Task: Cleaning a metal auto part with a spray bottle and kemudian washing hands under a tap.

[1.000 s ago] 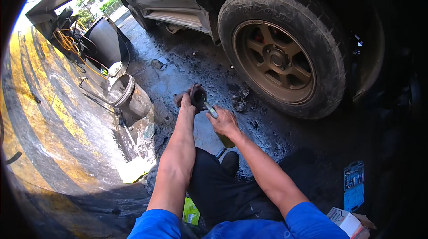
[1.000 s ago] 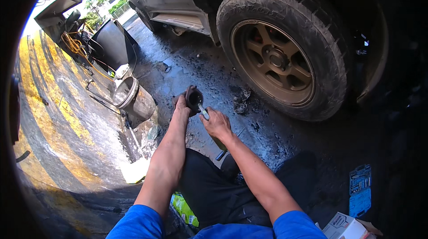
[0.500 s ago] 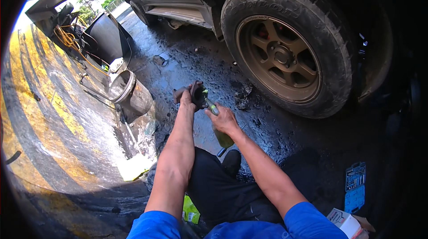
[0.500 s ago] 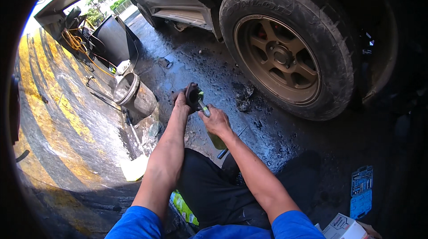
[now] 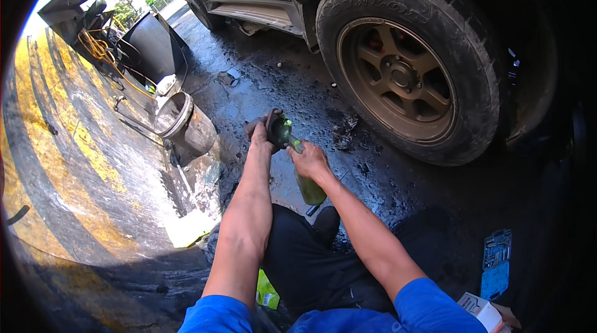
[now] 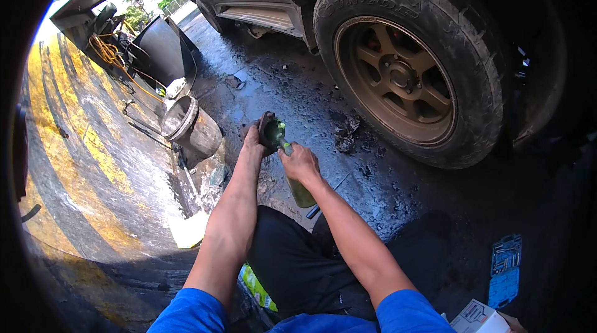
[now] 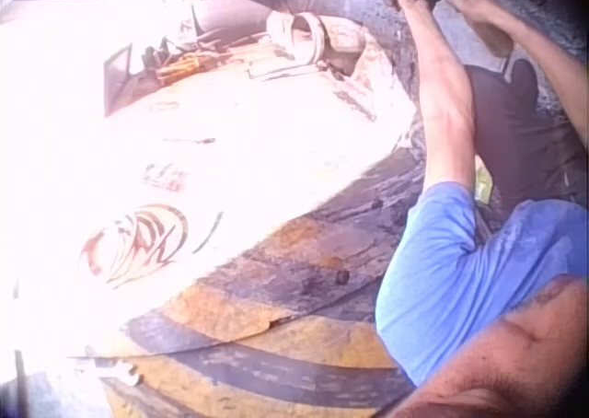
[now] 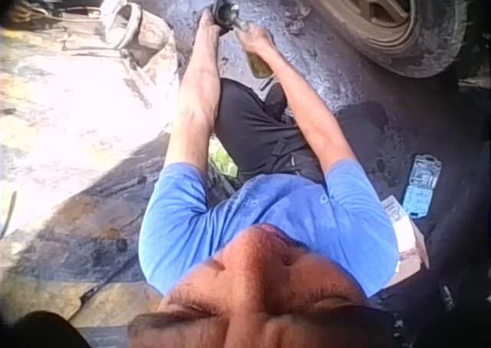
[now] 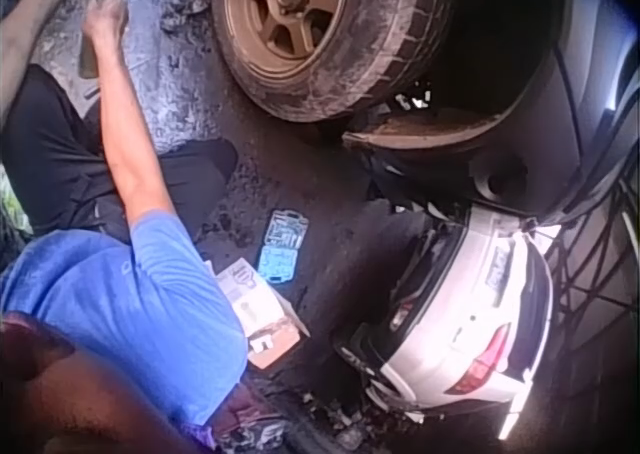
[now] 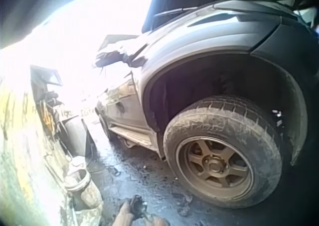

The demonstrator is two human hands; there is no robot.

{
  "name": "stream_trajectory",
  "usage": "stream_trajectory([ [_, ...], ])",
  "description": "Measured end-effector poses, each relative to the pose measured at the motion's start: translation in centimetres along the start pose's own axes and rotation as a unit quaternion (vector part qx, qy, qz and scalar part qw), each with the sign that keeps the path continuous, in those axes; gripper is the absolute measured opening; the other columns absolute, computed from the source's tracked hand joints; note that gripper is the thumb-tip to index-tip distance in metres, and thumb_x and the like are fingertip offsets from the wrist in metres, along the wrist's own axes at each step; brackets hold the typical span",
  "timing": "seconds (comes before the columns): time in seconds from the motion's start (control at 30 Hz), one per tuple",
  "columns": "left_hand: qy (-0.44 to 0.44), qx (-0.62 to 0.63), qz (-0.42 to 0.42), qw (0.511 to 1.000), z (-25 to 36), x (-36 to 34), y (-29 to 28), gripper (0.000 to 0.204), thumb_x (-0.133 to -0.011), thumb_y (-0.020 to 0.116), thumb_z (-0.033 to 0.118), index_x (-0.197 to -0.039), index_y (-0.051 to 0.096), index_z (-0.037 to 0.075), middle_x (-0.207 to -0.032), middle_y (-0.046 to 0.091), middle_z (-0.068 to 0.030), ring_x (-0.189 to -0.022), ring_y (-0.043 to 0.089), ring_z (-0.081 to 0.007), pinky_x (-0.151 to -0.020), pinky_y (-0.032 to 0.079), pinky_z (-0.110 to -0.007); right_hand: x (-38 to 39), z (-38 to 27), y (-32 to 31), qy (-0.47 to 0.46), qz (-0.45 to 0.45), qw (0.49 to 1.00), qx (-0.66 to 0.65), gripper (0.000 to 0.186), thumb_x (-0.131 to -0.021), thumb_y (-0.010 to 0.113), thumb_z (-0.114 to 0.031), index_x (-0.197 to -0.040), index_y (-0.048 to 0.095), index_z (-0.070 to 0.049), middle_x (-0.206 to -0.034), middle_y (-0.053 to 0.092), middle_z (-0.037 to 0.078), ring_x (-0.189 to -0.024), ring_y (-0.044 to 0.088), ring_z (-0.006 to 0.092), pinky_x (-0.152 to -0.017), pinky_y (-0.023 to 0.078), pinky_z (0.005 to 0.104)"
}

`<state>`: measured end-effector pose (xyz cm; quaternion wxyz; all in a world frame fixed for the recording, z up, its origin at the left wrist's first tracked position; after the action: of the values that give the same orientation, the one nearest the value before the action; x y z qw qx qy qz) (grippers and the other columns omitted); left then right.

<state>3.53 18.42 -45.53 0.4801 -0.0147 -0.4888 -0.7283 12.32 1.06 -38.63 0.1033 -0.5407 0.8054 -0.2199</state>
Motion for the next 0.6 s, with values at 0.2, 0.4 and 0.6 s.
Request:
stream_trajectory([
  [0.2, 0.022, 0.000, -0.008, 1.000, 0.7, 0.9, 0.7, 0.023, -0.100, 0.051, 0.029, -0.104, 0.067, 0.014, -0.092, 0.072, -0.0061, -0.081, 0.069, -0.0238, -0.078, 0.059, -0.043, -1.3, -1.1, -0.5, -0.004, -0.032, 0.999, 0.024, 0.050, -0.088, 0.064, -0.046, -0.111, 0.066, -0.002, -0.108, 0.068, 0.027, -0.105, 0.064, 0.0445, -0.092, 0.050, 0.0504],
  [0.4, 0.040, -0.003, -0.047, 0.998, 1.0, 1.5, 2.6, 0.027, -0.099, 0.053, 0.031, -0.094, 0.069, 0.010, -0.087, 0.073, -0.0061, -0.081, 0.069, -0.0230, -0.082, 0.058, -0.043, -2.5, -0.9, -1.4, 0.009, -0.037, 0.998, 0.051, 0.049, -0.087, 0.066, -0.047, -0.108, 0.068, -0.003, -0.109, 0.069, 0.026, -0.106, 0.065, 0.0434, -0.093, 0.050, 0.0482],
  [0.6, 0.039, 0.001, -0.039, 0.998, 0.7, 1.3, 3.0, 0.019, -0.095, 0.058, 0.026, -0.096, 0.068, 0.011, -0.087, 0.072, -0.0060, -0.080, 0.069, -0.0225, -0.079, 0.059, -0.042, -2.4, -0.7, 0.1, 0.024, -0.165, 0.985, -0.039, 0.040, -0.089, 0.069, -0.042, -0.098, 0.072, -0.003, -0.085, 0.073, 0.014, -0.080, 0.069, 0.0245, -0.075, 0.053, 0.0382],
])
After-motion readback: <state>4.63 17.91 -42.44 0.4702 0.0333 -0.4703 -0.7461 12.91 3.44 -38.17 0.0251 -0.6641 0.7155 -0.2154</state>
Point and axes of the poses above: each hand's wrist, its own x-axis away from the middle knuckle, its own y-axis out of the palm, z = x × y, the point moved 9 cm from there along -x, towards the middle knuckle
